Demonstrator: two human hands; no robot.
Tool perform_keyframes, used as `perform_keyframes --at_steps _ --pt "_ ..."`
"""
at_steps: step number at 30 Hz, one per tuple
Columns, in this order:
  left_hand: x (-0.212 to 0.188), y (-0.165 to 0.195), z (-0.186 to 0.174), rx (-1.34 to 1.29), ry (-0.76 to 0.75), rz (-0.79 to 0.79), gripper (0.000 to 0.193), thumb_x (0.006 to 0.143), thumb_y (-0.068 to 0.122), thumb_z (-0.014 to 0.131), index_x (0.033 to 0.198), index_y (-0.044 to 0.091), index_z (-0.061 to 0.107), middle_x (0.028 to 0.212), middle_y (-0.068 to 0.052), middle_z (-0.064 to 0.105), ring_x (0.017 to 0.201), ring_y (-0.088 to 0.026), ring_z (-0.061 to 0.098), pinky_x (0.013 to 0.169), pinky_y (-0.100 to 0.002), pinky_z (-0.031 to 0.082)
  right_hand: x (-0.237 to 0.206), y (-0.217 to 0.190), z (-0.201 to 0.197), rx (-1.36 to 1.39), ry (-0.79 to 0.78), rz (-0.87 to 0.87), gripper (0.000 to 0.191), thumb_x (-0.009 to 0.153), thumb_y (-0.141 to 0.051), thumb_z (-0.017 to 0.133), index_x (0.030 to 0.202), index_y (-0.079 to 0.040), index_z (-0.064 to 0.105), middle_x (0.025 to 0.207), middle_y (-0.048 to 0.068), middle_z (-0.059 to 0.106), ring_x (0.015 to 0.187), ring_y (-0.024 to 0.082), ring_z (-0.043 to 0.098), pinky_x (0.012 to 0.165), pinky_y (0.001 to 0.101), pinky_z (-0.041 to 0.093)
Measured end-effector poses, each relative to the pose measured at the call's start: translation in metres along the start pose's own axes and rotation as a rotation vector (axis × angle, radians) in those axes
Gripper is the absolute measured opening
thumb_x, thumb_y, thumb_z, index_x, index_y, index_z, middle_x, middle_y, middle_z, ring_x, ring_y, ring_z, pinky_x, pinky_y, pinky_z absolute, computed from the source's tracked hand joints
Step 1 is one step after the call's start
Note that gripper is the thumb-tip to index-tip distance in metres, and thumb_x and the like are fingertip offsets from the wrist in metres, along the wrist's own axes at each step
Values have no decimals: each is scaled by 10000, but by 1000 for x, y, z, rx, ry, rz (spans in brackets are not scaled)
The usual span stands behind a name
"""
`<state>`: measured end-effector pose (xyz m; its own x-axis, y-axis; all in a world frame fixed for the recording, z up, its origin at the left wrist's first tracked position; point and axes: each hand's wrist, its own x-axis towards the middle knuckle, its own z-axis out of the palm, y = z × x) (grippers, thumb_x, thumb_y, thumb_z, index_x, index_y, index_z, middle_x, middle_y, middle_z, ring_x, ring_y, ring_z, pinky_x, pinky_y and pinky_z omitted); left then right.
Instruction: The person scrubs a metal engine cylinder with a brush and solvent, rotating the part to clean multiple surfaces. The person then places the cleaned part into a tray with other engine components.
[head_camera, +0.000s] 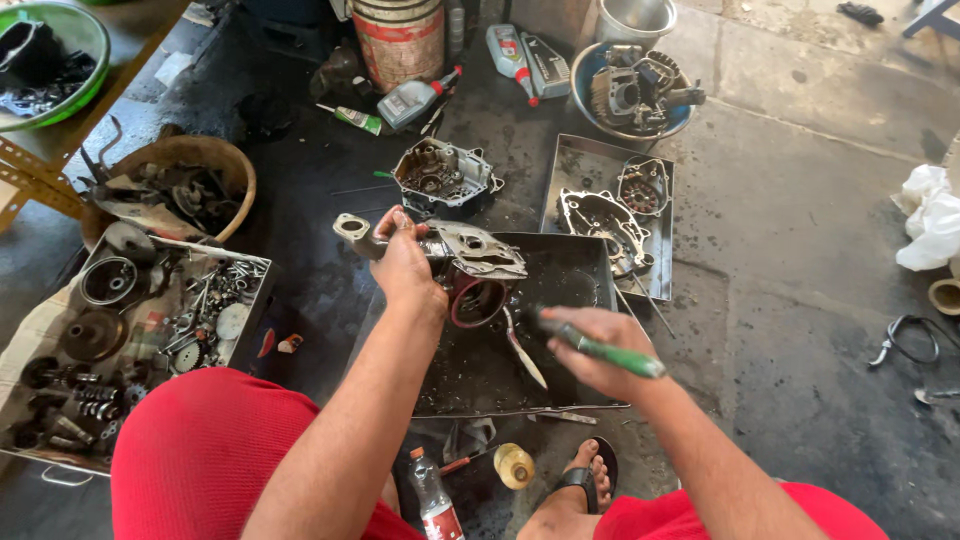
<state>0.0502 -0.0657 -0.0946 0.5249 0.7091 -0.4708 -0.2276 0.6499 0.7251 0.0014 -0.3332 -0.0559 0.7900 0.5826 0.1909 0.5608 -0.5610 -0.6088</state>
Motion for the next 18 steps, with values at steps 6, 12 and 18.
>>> perform_keyframes --at_steps 6,12,18 --pt "18 -27 -10 -24 65 -99 61 956 148 679 1008 121 694 877 16 657 761 -119 614 733 -326 537 0 -58 44 262 232 -45 377 864 -152 778 1218 -45 703 1016 157 773 887 243 779 800 329 605" --pt "0 -15 -9 -106 69 -271 38 954 187 693 971 181 660 836 12 641 774 -123 615 747 -374 568 28 -57 35 229 87 243 327 849 -170 757 1155 -65 711 864 120 777 751 204 759 652 345 592" --pt "-8 -6 -2 -67 -49 -241 33 966 193 670 997 186 660 832 -12 642 764 -139 603 730 -369 556 34 -71 12 106 -38 175 218 807 -251 785 864 -68 680 730 162 721 654 337 716 604 454 553"
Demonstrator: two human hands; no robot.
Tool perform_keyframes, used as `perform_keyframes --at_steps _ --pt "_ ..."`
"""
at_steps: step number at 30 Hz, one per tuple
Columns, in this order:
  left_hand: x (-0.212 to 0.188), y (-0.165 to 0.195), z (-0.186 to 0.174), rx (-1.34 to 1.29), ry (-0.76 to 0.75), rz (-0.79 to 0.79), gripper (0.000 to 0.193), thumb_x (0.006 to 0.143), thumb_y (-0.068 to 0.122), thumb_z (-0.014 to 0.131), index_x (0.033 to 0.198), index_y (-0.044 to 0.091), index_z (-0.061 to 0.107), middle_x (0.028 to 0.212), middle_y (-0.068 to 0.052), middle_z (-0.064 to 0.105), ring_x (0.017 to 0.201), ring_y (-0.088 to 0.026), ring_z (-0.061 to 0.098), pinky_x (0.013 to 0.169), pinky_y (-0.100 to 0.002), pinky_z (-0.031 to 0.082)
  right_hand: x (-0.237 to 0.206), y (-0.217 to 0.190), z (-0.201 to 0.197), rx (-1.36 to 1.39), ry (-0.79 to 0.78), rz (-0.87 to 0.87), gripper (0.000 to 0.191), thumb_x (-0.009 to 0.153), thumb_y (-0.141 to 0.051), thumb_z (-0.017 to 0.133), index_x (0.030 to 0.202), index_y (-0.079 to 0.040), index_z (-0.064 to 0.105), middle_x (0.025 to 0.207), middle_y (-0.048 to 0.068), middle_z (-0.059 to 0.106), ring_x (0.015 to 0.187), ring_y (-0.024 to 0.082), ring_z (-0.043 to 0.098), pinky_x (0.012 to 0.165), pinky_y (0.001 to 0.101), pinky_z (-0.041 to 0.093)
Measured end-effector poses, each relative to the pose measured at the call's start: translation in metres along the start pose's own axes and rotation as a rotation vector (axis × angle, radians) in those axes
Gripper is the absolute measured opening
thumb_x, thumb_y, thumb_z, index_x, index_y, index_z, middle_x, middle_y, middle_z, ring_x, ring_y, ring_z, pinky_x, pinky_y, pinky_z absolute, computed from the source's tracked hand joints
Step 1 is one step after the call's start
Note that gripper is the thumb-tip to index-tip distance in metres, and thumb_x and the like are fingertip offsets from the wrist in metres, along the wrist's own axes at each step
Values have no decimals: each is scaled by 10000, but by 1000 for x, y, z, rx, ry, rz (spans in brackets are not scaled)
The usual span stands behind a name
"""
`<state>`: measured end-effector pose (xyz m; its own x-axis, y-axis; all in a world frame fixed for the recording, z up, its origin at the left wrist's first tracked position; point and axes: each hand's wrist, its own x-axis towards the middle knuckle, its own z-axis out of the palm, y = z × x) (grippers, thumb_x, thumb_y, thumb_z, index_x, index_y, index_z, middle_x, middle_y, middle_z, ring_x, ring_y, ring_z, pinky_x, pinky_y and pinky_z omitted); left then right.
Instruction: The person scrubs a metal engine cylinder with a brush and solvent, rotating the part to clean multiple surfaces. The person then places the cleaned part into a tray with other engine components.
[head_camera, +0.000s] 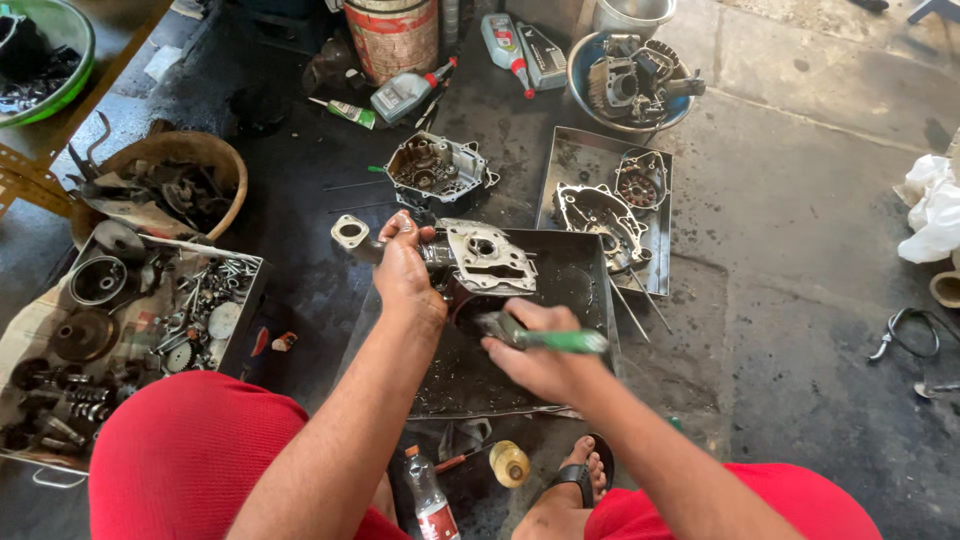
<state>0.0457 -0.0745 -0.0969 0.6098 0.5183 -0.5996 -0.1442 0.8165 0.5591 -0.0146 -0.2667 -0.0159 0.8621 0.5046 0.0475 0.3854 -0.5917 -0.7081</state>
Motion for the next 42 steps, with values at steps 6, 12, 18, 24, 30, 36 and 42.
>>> perform_keyframes --at_steps 6,12,18,24,30,36,42 --pt "-14 -9 -1 250 -219 398 69 996 156 663 1039 103 663 920 -11 654 808 -109 632 748 -293 540 -9 13 -13 -350 -95 123 249 805 -336 723 873 -110 645 753 183 724 755 422 706 672 530 562" --pt "-51 12 5 476 -602 773 93 1029 145 643 1037 56 616 1025 -25 661 823 -120 667 781 -296 554 -25 67 -9 -484 -251 233 278 752 -327 743 956 -146 690 800 186 725 812 421 702 726 524 570" --pt "-101 57 19 719 -730 1351 216 1111 294 619 1045 88 633 922 -36 733 1071 -219 699 1215 -496 382 -17 95 1 -365 -130 264 328 773 -396 738 945 -120 701 849 164 737 878 406 702 755 511 562" --pt "-159 90 24 619 -916 1340 239 1130 336 601 1027 121 607 830 15 735 1135 -188 708 1273 -510 274 -18 101 4 -336 -82 302 379 757 -423 752 1025 -157 727 894 163 744 901 406 703 775 500 566" --pt "-182 100 23 558 -1013 1341 272 1092 357 579 959 119 593 858 4 713 1067 -206 706 1294 -557 277 -13 120 9 -88 -177 447 475 735 -425 797 1090 -116 736 903 189 752 876 412 717 760 493 577" --pt "-136 46 32 531 -681 682 191 1018 250 661 1069 67 640 933 -25 687 820 -92 697 818 -308 572 -13 135 4 -62 -270 698 521 823 -502 796 1031 -30 726 846 179 781 779 321 753 709 428 590" --pt "-80 26 14 521 -649 605 191 1024 245 652 1070 63 616 877 -12 655 802 -114 672 741 -294 565 -22 123 -27 -180 -66 449 532 834 -563 713 1060 -86 776 873 95 782 794 258 738 707 382 557"
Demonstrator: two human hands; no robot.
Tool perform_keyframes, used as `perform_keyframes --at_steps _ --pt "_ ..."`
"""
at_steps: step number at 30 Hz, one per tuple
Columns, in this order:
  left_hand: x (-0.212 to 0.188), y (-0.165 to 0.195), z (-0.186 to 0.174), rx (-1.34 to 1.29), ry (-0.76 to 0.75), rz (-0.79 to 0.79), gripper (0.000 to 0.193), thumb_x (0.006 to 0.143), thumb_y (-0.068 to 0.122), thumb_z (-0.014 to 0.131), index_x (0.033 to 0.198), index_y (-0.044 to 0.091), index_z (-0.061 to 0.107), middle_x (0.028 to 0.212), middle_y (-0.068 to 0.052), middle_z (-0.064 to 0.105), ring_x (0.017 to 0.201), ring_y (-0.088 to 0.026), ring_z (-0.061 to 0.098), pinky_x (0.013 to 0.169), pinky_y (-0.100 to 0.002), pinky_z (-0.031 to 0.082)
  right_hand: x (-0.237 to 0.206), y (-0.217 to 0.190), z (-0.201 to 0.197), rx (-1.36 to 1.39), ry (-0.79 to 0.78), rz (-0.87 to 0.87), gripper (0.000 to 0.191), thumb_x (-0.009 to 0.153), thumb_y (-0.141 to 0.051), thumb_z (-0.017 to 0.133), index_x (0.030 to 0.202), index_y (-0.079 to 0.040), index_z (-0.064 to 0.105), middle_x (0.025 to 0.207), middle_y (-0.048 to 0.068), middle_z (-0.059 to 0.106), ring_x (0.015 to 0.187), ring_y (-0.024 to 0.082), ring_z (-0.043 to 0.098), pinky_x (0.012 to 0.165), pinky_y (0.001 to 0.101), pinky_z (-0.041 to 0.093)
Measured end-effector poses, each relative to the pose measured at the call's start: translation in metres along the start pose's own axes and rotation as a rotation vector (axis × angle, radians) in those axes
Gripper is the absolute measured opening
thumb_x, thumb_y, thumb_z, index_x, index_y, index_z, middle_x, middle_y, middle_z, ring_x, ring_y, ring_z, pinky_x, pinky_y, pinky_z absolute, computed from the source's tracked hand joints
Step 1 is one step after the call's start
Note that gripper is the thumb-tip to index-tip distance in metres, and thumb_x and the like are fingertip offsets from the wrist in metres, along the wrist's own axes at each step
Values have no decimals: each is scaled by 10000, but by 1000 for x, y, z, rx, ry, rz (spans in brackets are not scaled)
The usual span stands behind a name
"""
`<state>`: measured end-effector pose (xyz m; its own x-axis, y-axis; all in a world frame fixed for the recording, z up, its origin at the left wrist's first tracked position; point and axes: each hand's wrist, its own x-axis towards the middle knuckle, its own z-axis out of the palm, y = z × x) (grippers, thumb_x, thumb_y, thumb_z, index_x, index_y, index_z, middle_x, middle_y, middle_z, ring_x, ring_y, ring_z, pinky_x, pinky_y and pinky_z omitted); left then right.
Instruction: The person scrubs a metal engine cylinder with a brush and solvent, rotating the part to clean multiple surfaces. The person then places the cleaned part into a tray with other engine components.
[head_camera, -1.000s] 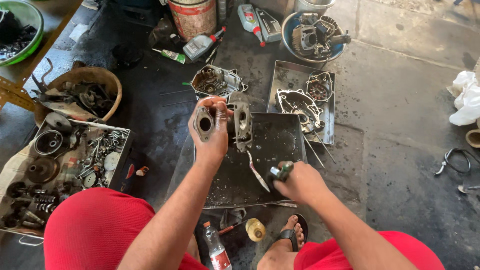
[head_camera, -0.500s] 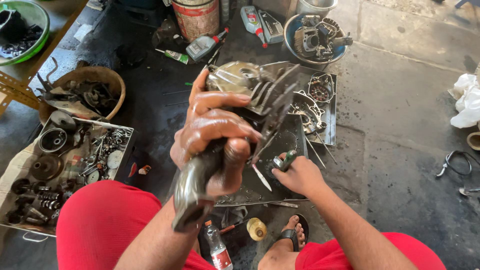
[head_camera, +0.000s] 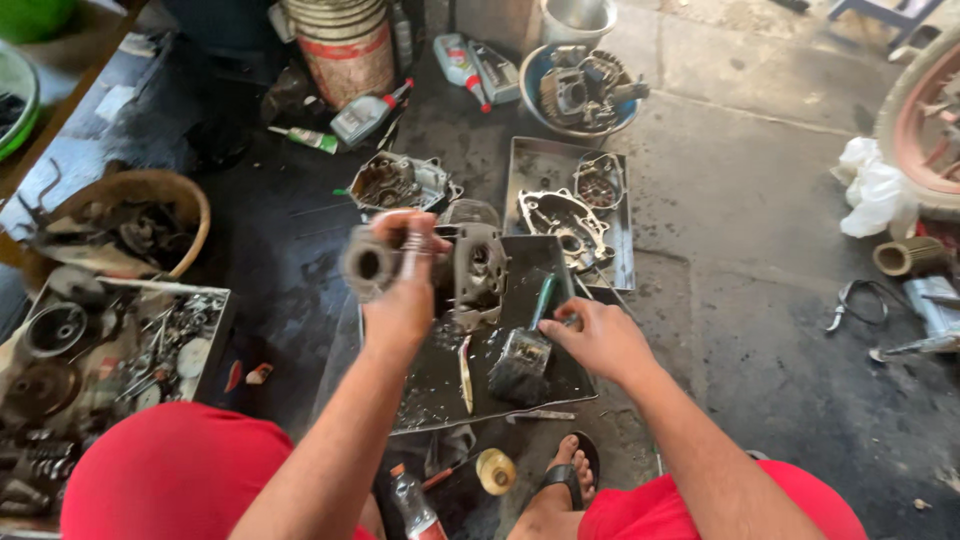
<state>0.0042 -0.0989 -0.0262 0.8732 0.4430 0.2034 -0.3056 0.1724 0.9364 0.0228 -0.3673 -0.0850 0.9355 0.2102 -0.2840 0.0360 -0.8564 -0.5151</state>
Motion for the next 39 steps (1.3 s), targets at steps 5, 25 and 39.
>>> perform_keyframes --at_steps 5,25,39 --pt "19 -20 -13 -419 -20 -109 154 1049 197 635 1073 47 614 896 -49 664 953 -198 653 914 -347 517 0 -15 -21 1174 -305 65 639 870 -550 648 1323 -102 605 1091 113 781 960 220 753 754 413 617" --pt "36 -29 -20 340 -593 -324 620 973 444 639 1449 97 447 1285 -90 685 1227 -226 640 1013 -369 518 5 -48 -40 1472 -100 91 654 818 -409 688 1378 -99 552 1242 138 711 1054 303 728 849 506 624" --pt "41 117 -25 1014 -1191 1 398 888 398 698 1196 146 683 1056 -94 754 912 -323 718 804 -446 544 182 87 -50 1256 443 606 629 876 -400 731 1365 -65 520 1309 200 657 1136 363 715 878 564 595"
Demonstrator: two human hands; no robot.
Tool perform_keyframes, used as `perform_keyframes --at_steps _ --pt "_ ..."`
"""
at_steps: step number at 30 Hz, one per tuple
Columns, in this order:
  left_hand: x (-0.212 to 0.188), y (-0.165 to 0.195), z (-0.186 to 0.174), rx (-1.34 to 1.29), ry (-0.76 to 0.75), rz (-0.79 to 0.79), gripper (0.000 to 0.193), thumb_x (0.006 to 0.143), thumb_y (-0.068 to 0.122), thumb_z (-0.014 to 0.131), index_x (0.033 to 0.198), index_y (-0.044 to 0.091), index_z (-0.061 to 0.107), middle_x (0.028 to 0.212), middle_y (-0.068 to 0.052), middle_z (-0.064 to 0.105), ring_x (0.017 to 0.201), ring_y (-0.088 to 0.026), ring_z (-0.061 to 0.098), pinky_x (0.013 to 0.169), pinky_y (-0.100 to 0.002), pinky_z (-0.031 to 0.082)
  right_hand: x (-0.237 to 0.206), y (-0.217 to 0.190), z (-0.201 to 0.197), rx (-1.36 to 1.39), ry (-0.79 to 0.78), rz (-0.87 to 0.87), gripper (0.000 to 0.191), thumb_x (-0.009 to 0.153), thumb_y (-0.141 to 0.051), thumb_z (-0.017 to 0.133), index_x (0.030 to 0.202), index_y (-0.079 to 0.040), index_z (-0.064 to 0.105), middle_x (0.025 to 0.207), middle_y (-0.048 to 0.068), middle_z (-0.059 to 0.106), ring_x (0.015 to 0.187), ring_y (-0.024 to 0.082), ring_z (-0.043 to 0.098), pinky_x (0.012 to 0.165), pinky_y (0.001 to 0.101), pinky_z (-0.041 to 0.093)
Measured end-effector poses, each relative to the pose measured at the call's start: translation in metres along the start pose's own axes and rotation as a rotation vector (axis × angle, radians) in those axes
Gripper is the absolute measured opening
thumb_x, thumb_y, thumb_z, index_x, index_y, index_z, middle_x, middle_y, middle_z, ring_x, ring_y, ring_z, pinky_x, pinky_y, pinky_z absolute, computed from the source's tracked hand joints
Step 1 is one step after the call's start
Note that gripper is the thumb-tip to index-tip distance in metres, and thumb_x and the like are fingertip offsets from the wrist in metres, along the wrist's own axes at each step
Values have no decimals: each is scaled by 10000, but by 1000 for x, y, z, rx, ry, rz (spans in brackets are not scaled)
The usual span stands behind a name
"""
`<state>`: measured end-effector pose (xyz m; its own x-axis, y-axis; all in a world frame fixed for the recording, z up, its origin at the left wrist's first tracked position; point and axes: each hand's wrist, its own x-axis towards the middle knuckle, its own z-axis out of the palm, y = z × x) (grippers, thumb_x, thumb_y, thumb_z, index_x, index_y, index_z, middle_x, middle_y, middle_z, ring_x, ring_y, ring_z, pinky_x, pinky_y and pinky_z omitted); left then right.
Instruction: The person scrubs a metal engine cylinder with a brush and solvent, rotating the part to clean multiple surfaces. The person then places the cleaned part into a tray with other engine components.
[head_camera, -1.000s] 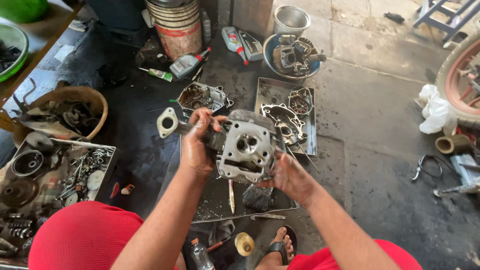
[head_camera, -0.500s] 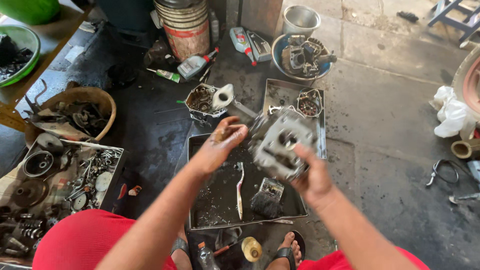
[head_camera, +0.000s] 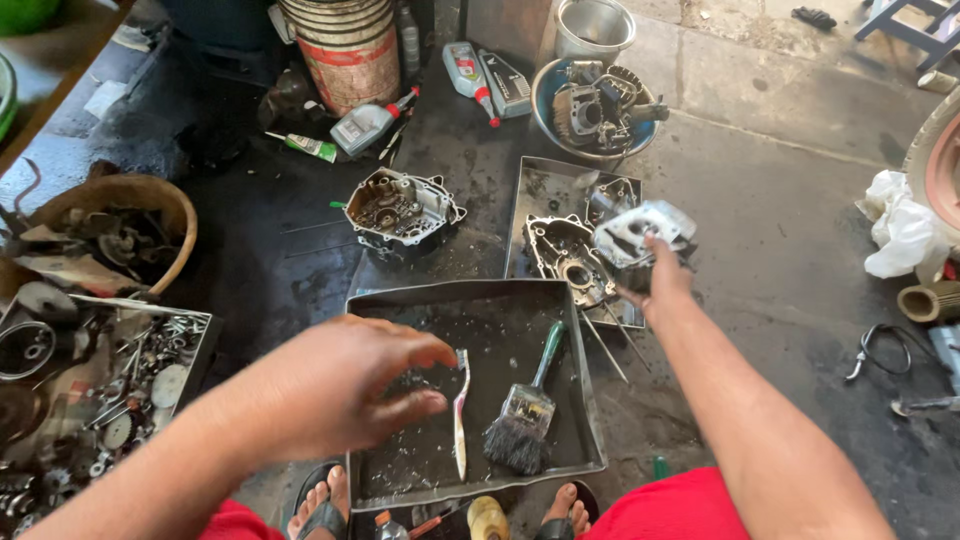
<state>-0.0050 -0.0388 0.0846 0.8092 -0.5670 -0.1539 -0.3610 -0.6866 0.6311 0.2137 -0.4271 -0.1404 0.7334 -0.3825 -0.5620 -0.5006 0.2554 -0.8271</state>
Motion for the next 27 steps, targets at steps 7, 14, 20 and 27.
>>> perform_keyframes --at_steps 7,14,20,27 --pt "24 11 -11 -23 -317 -195 411 878 404 701 1235 203 671 1045 -56 728 933 -296 705 833 -431 537 13 30 17 -108 21 207 602 914 -501 613 1424 -194 525 1380 140 623 1172 345 662 941 588 555" --pt "42 -2 -17 -35 -170 -100 395 849 343 692 1201 164 693 1046 -81 739 952 -307 697 817 -447 530 13 53 27 -68 -153 348 693 921 -581 585 1454 -148 493 1451 172 575 1204 376 624 992 593 538" --pt "42 -3 -12 -40 -153 -1 399 856 322 702 1213 144 699 1063 -89 750 951 -312 704 828 -449 523 13 39 27 -140 -199 360 846 955 -597 519 1601 -112 269 1560 299 399 1251 536 570 949 560 539" --pt "35 1 -16 -42 -180 -84 409 840 334 699 1219 177 695 1068 -78 744 928 -296 711 781 -427 552 8 28 12 -349 -117 252 691 987 -449 531 1546 -78 366 1515 358 437 1167 441 680 906 557 576"
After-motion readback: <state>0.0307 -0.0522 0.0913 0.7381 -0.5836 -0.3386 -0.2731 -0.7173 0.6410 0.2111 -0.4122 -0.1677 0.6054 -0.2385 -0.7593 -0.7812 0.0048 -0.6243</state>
